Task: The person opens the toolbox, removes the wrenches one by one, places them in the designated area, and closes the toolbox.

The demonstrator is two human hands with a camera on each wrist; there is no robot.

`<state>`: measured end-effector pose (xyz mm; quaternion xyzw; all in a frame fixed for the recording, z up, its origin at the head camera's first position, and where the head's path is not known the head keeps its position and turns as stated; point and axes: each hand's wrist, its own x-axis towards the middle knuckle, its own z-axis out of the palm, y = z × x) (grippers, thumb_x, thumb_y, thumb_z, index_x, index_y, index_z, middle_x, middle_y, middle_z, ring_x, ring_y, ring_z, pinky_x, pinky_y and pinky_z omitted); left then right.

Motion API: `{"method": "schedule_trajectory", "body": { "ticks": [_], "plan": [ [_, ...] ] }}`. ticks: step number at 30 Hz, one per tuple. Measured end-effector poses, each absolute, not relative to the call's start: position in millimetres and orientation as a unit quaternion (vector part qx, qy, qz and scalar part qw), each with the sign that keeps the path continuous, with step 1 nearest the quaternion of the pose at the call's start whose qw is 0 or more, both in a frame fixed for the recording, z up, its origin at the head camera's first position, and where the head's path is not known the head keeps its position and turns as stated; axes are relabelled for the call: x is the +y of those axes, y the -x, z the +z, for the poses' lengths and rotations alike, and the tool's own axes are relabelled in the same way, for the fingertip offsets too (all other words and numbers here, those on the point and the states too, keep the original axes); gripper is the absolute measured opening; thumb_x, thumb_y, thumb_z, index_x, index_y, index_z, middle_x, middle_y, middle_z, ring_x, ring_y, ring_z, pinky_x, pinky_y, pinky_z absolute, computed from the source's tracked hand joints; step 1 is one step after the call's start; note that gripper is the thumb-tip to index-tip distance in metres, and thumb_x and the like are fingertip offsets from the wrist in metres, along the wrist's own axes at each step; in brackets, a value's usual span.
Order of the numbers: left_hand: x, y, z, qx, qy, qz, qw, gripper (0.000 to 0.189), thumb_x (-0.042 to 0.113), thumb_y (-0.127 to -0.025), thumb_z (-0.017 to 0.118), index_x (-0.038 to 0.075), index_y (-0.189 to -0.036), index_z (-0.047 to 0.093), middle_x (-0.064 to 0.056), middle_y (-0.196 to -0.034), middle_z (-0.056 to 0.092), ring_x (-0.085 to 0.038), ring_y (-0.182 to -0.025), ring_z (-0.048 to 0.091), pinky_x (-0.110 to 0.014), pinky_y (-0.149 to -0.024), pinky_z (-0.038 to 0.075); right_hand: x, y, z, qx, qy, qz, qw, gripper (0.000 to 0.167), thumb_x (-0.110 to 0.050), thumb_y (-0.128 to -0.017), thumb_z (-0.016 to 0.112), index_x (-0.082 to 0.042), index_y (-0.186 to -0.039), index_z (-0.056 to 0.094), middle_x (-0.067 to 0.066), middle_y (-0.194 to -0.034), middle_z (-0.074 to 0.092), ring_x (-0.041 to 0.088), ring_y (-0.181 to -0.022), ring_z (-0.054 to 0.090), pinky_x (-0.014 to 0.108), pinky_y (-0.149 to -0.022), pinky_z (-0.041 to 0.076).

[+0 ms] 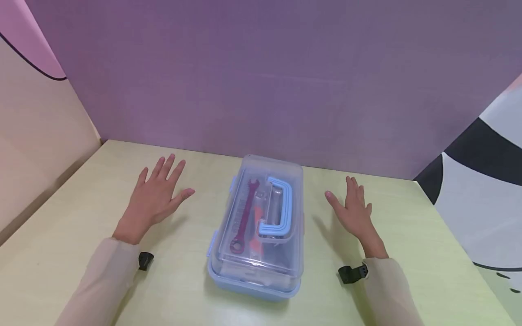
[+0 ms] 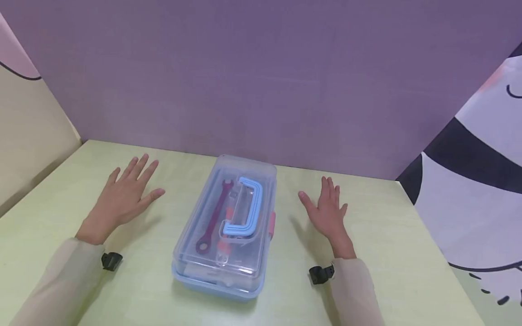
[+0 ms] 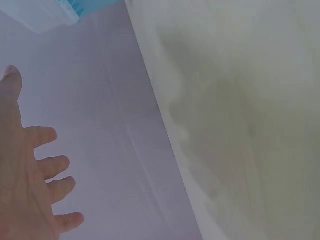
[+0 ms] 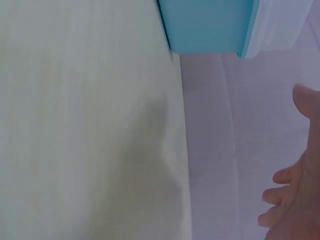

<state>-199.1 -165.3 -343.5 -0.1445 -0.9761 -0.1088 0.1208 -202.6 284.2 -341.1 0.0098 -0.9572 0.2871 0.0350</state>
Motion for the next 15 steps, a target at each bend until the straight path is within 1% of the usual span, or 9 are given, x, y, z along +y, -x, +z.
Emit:
{"method": "schedule_trajectory", "body": {
  "ticks": [3, 7, 11, 15],
  "plan": [
    [-163.6, 196.2, -342.6, -0.977, 0.149, -0.105, 0.113, 0.071, 0.051, -0.097, 0.042, 0.009, -0.151, 0.023, -0.020, -0.158, 0.017, -0.040, -0.145, 0.015, -0.064, -0.113, 0.016, 282.9, 201.5, -341.7, -0.938, -0.006, 0.348, 0.011, 0.082, -0.051, -0.100, 0.034, -0.002, -0.151, -0.009, 0.024, -0.158, -0.009, 0.046, -0.143, -0.012, 0.075, -0.107, -0.003],
    [-161.3, 191.3, -339.3, -0.976, 0.158, -0.097, 0.115, 0.071, 0.050, -0.097, 0.044, 0.009, -0.151, 0.023, -0.019, -0.157, 0.018, -0.039, -0.145, 0.017, -0.064, -0.113, 0.018, 282.3, 199.7, -344.5, -0.898, 0.009, 0.439, -0.038, 0.081, -0.053, -0.100, 0.028, -0.006, -0.151, -0.014, 0.020, -0.159, -0.011, 0.043, -0.144, -0.009, 0.064, -0.115, 0.002],
    [-157.9, 186.1, -334.3, -0.973, 0.170, -0.091, 0.124, 0.071, 0.049, -0.096, 0.046, 0.009, -0.151, 0.024, -0.019, -0.157, 0.020, -0.038, -0.144, 0.019, -0.063, -0.112, 0.021, 283.0, 198.1, -345.6, -0.867, 0.018, 0.493, -0.066, 0.081, -0.056, -0.099, 0.024, -0.005, -0.151, -0.012, 0.018, -0.159, -0.010, 0.042, -0.146, -0.005, 0.061, -0.117, 0.004],
    [-154.4, 182.5, -327.9, -0.969, 0.181, -0.081, 0.147, 0.071, 0.049, -0.096, 0.048, 0.009, -0.150, 0.026, -0.018, -0.157, 0.022, -0.037, -0.144, 0.022, -0.062, -0.111, 0.024, 286.0, 195.3, -345.1, -0.837, 0.000, 0.541, -0.085, 0.081, -0.056, -0.100, 0.023, -0.003, -0.151, -0.011, 0.022, -0.159, -0.006, 0.042, -0.145, -0.004, 0.058, -0.118, 0.004]
  ]
}}
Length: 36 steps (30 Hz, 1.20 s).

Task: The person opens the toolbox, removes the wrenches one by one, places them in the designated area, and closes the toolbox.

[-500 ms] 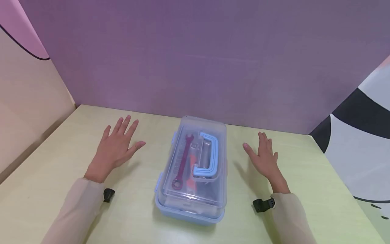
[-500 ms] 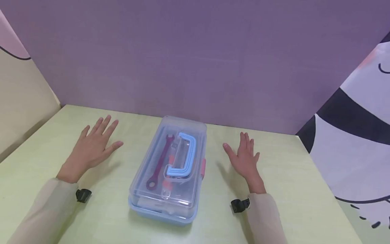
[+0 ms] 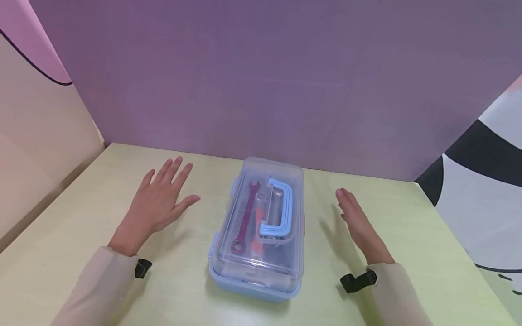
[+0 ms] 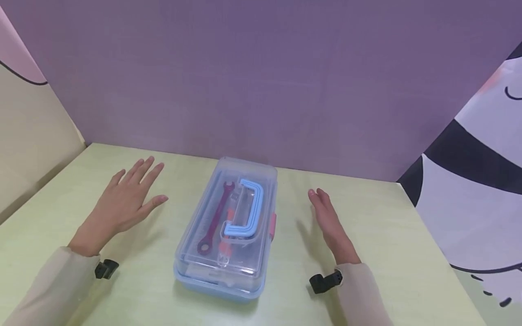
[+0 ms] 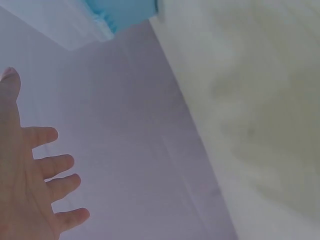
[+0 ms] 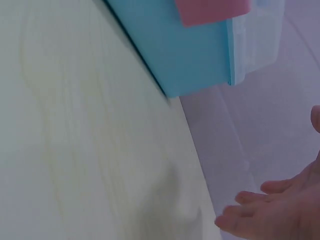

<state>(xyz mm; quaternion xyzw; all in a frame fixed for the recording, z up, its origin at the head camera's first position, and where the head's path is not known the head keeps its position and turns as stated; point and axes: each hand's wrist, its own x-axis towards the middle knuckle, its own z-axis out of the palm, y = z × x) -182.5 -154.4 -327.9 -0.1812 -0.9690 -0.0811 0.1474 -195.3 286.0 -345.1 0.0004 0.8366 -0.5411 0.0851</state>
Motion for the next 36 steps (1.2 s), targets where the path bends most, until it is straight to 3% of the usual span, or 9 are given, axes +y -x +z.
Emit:
{"method": "schedule_trajectory", "body": {
  "ticks": [8, 13, 16, 21, 36],
  "plan": [
    [-144.2, 172.3, -311.2, -0.959, 0.209, -0.073, 0.176, 0.074, 0.051, -0.093, 0.051, 0.009, -0.150, 0.028, -0.019, -0.154, 0.027, -0.037, -0.141, 0.027, -0.061, -0.109, 0.029, 288.9, 190.6, -344.9, 0.742, -0.001, -0.656, 0.140, 0.080, -0.053, -0.101, 0.021, 0.001, -0.149, -0.013, 0.027, -0.157, -0.003, 0.041, -0.146, 0.003, 0.051, -0.120, 0.009],
    [-137.0, 165.1, -304.9, -0.955, 0.227, -0.081, 0.174, 0.075, 0.050, -0.092, 0.053, 0.008, -0.149, 0.029, -0.019, -0.153, 0.030, -0.037, -0.140, 0.030, -0.058, -0.108, 0.032, 289.5, 188.1, -347.3, 0.718, -0.001, -0.677, 0.162, 0.080, -0.054, -0.101, 0.021, 0.002, -0.150, -0.010, 0.027, -0.157, 0.004, 0.039, -0.144, 0.016, 0.032, -0.115, 0.033],
    [-133.2, 161.0, -302.5, -0.949, 0.244, -0.100, 0.173, 0.074, 0.048, -0.092, 0.055, 0.007, -0.148, 0.030, -0.019, -0.152, 0.032, -0.036, -0.138, 0.032, -0.056, -0.108, 0.034, 288.6, 186.2, -349.3, 0.709, 0.001, -0.684, 0.171, 0.079, -0.053, -0.101, 0.022, 0.002, -0.150, -0.007, 0.028, -0.156, 0.007, 0.030, -0.138, 0.034, 0.021, -0.104, 0.043],
    [-126.8, 154.4, -300.3, -0.937, 0.273, -0.123, 0.180, 0.073, 0.048, -0.092, 0.056, 0.006, -0.147, 0.033, -0.018, -0.151, 0.034, -0.035, -0.138, 0.034, -0.054, -0.109, 0.034, 283.2, 180.6, -350.1, 0.695, 0.003, -0.696, 0.180, 0.077, -0.050, -0.102, 0.026, 0.003, -0.150, -0.003, 0.029, -0.155, 0.011, 0.012, -0.122, 0.050, 0.022, -0.101, 0.046],
    [-104.8, 133.8, -296.1, -0.914, 0.334, -0.090, 0.212, 0.085, 0.070, -0.091, 0.019, 0.006, -0.142, 0.041, -0.018, -0.147, 0.041, -0.034, -0.135, 0.039, -0.051, -0.106, 0.040, 270.7, 162.7, -354.6, 0.690, 0.003, -0.691, 0.215, 0.072, -0.045, -0.103, 0.029, 0.005, -0.148, 0.005, 0.028, -0.151, 0.025, 0.014, -0.121, 0.053, 0.026, -0.102, 0.047]
  ]
}}
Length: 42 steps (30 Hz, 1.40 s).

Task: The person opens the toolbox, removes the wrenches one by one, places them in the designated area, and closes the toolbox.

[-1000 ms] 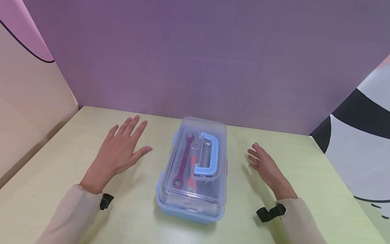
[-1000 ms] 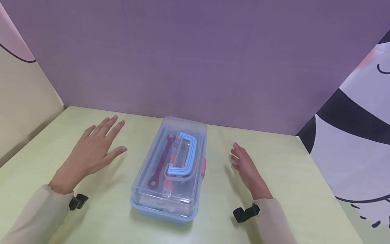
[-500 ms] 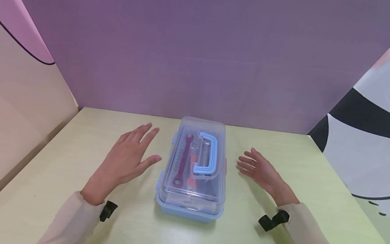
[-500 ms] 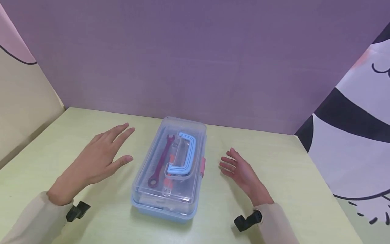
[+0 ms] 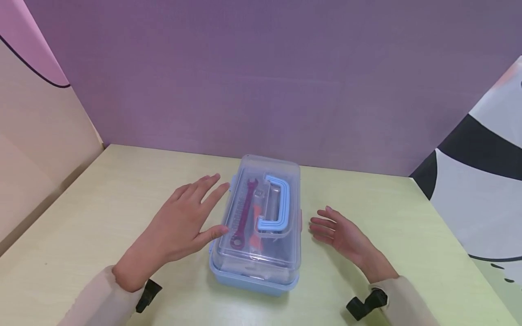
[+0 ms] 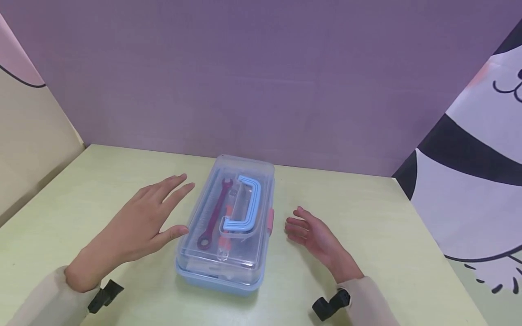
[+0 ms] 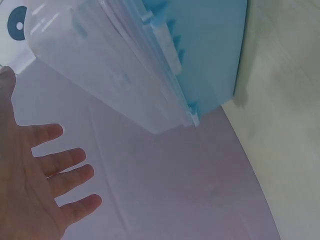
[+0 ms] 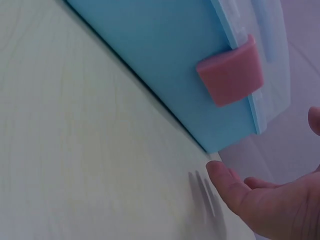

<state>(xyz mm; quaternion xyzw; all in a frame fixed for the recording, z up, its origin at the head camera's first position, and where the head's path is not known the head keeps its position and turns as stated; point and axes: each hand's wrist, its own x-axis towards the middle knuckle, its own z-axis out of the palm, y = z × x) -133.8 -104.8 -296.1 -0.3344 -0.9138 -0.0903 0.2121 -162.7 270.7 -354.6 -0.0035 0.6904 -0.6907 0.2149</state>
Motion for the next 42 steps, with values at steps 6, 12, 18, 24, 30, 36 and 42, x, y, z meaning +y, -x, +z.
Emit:
{"method": "schedule_trajectory", "body": {
  "ticks": [6, 12, 18, 24, 30, 36, 42],
  "plan": [
    [-89.3, 128.4, -298.7, -0.894, 0.369, -0.076, 0.241, 0.077, 0.067, -0.090, 0.043, 0.006, -0.138, 0.047, -0.016, -0.144, 0.046, -0.032, -0.132, 0.044, -0.047, -0.104, 0.044, 261.6, 157.9, -356.2, 0.686, 0.004, -0.695, 0.217, 0.070, -0.043, -0.103, 0.031, 0.006, -0.147, 0.008, 0.025, -0.147, 0.033, 0.016, -0.121, 0.053, 0.028, -0.104, 0.045],
    [-69.7, 117.6, -303.5, -0.877, 0.409, -0.064, 0.245, 0.087, 0.069, -0.078, 0.061, 0.010, -0.141, 0.044, -0.013, -0.143, 0.048, -0.030, -0.132, 0.045, -0.043, -0.105, 0.044, 252.0, 155.0, -356.9, 0.667, 0.004, -0.714, 0.214, 0.060, -0.040, -0.102, 0.035, 0.003, -0.142, 0.023, 0.002, -0.123, 0.054, 0.010, -0.109, 0.058, 0.028, -0.100, 0.048],
    [-54.7, 101.4, -314.3, -0.854, 0.448, -0.031, 0.262, 0.090, 0.067, -0.070, 0.070, 0.014, -0.139, 0.046, -0.010, -0.145, 0.047, -0.026, -0.134, 0.044, -0.040, -0.107, 0.043, 235.1, 161.6, -361.6, 0.661, 0.034, -0.719, 0.211, 0.023, -0.030, -0.103, 0.040, -0.018, -0.111, 0.057, -0.007, -0.105, 0.064, 0.011, -0.101, 0.062, 0.027, -0.095, 0.051],
    [-53.0, 92.4, -327.6, -0.865, 0.425, 0.014, 0.265, 0.101, 0.066, -0.060, 0.078, 0.015, -0.141, 0.044, -0.008, -0.146, 0.046, -0.024, -0.133, 0.045, -0.039, -0.106, 0.043, 214.2, 165.7, -368.5, 0.657, 0.051, -0.717, 0.226, 0.021, -0.030, -0.102, 0.042, -0.025, -0.105, 0.062, -0.010, -0.101, 0.066, 0.008, -0.098, 0.062, 0.028, -0.093, 0.049],
    [-61.3, 91.6, -332.9, -0.866, 0.426, 0.015, 0.263, 0.099, 0.060, -0.063, 0.080, 0.013, -0.141, 0.042, -0.005, -0.144, 0.048, -0.022, -0.134, 0.044, -0.041, -0.105, 0.044, 203.2, 168.4, -371.4, 0.649, 0.074, -0.718, 0.242, 0.023, -0.028, -0.102, 0.044, -0.025, -0.101, 0.066, -0.012, -0.097, 0.070, 0.005, -0.093, 0.065, 0.029, -0.090, 0.050],
    [-60.0, 97.2, -331.7, -0.854, 0.450, -0.003, 0.263, 0.096, 0.056, -0.065, 0.081, 0.011, -0.141, 0.042, -0.005, -0.143, 0.049, -0.022, -0.133, 0.045, -0.041, -0.107, 0.041, 208.7, 170.8, -364.9, 0.647, 0.061, -0.724, 0.228, 0.024, -0.022, -0.101, 0.046, -0.023, -0.096, 0.069, -0.011, -0.093, 0.071, 0.005, -0.089, 0.066, 0.026, -0.088, 0.050],
    [-60.0, 104.9, -329.3, -0.845, 0.467, -0.002, 0.260, 0.095, 0.056, -0.067, 0.080, 0.010, -0.142, 0.042, -0.005, -0.144, 0.048, -0.020, -0.133, 0.046, -0.041, -0.109, 0.040, 210.2, 174.2, -360.3, 0.636, 0.030, -0.739, 0.223, 0.026, -0.019, -0.100, 0.047, -0.020, -0.091, 0.071, -0.008, -0.087, 0.072, 0.006, -0.086, 0.067, 0.025, -0.085, 0.052]
  ]
}}
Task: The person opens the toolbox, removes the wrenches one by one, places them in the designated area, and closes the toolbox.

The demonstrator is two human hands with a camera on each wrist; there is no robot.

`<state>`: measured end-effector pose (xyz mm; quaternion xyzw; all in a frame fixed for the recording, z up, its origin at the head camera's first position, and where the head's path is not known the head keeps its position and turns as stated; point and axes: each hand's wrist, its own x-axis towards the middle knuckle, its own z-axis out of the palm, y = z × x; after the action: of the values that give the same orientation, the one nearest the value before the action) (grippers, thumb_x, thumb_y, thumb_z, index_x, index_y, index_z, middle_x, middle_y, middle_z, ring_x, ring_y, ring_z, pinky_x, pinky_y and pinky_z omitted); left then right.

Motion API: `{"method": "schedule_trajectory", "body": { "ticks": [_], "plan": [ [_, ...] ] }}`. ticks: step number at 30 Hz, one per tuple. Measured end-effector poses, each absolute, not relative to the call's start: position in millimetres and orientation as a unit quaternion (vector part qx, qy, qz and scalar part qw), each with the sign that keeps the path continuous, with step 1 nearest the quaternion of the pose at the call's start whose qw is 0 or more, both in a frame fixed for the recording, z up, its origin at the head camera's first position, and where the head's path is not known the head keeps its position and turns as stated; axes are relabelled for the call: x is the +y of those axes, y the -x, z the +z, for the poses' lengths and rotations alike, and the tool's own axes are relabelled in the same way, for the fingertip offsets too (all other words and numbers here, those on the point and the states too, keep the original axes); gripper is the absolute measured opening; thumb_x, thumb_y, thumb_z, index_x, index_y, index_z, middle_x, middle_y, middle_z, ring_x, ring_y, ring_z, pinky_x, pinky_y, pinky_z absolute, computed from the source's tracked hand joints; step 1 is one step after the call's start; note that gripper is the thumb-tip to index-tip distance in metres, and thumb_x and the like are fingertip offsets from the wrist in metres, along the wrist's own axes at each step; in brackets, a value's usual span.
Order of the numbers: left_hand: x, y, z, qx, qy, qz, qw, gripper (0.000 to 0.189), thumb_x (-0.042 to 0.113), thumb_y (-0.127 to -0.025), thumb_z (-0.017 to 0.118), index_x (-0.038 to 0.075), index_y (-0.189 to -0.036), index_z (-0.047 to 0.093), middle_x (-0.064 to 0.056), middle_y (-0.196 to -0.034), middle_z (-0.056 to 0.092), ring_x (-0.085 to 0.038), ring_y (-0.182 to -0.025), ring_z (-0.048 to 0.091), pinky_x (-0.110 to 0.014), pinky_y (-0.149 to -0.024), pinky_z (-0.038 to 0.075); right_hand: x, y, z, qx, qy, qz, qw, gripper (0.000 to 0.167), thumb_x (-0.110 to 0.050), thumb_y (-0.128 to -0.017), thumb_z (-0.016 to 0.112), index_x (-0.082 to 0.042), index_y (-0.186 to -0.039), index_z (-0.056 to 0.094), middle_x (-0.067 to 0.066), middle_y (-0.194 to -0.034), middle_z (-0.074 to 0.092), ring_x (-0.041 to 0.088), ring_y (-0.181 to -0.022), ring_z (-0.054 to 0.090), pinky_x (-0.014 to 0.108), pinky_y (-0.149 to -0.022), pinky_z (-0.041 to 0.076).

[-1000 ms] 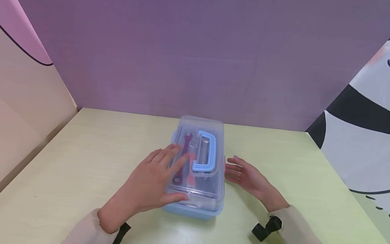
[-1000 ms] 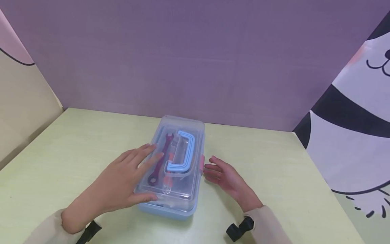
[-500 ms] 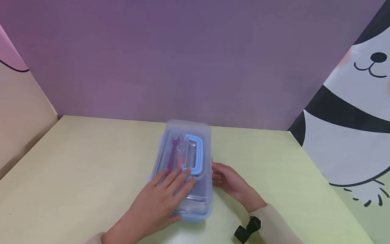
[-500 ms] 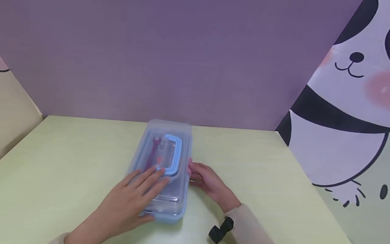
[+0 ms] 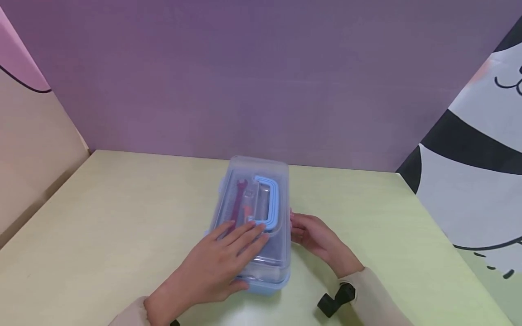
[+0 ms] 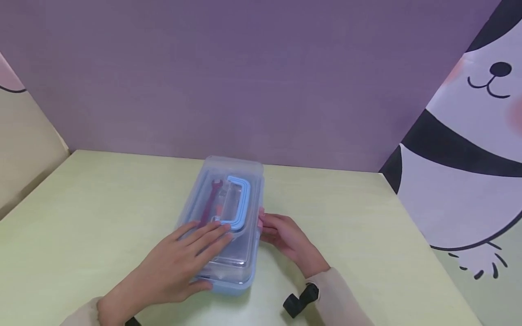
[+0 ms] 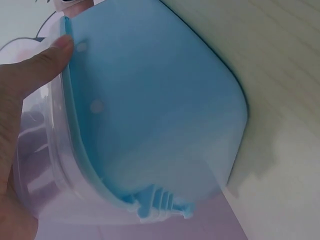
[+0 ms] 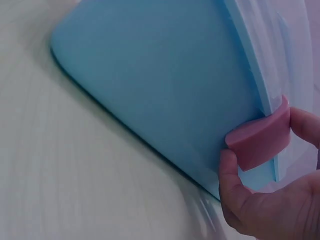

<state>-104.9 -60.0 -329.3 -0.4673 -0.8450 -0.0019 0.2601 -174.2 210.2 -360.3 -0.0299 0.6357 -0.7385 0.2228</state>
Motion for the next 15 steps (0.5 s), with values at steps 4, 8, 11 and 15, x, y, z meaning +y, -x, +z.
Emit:
{"method": "schedule_trajectory", "body": {
  "ticks": [4, 8, 11, 15],
  "plan": [
    [-63.6, 114.5, -328.9, -0.847, 0.470, -0.007, 0.247, 0.097, 0.054, -0.067, 0.081, 0.010, -0.143, 0.040, -0.004, -0.146, 0.046, -0.020, -0.133, 0.045, -0.041, -0.111, 0.039, 206.2, 176.7, -359.3, 0.622, -0.002, -0.752, 0.219, 0.023, -0.022, -0.100, 0.050, -0.018, -0.090, 0.070, -0.005, -0.086, 0.072, 0.008, -0.086, 0.067, 0.025, -0.085, 0.053],
    [-68.0, 125.3, -330.4, -0.847, 0.473, -0.010, 0.242, 0.098, 0.053, -0.065, 0.082, 0.010, -0.143, 0.040, -0.004, -0.147, 0.045, -0.020, -0.135, 0.044, -0.040, -0.111, 0.038, 201.3, 181.0, -359.2, 0.621, -0.022, -0.752, 0.220, 0.022, -0.027, -0.100, 0.051, -0.017, -0.091, 0.069, -0.003, -0.086, 0.072, 0.010, -0.088, 0.066, 0.025, -0.085, 0.054],
    [-68.4, 130.8, -329.6, -0.851, 0.469, -0.005, 0.237, 0.099, 0.053, -0.066, 0.082, 0.010, -0.144, 0.039, -0.003, -0.148, 0.043, -0.019, -0.136, 0.042, -0.040, -0.112, 0.037, 199.2, 186.2, -357.9, 0.621, -0.034, -0.753, 0.216, 0.021, -0.028, -0.099, 0.051, -0.016, -0.091, 0.067, -0.003, -0.086, 0.070, 0.010, -0.087, 0.066, 0.025, -0.085, 0.055],
    [-64.2, 131.2, -326.6, -0.866, 0.451, 0.004, 0.217, 0.098, 0.050, -0.068, 0.081, 0.007, -0.145, 0.037, -0.005, -0.150, 0.041, -0.020, -0.138, 0.040, -0.041, -0.113, 0.035, 199.3, 192.4, -355.8, 0.610, -0.048, -0.762, 0.213, 0.019, -0.028, -0.098, 0.053, -0.015, -0.091, 0.065, -0.002, -0.085, 0.067, 0.011, -0.085, 0.065, 0.025, -0.084, 0.055]
  ]
}}
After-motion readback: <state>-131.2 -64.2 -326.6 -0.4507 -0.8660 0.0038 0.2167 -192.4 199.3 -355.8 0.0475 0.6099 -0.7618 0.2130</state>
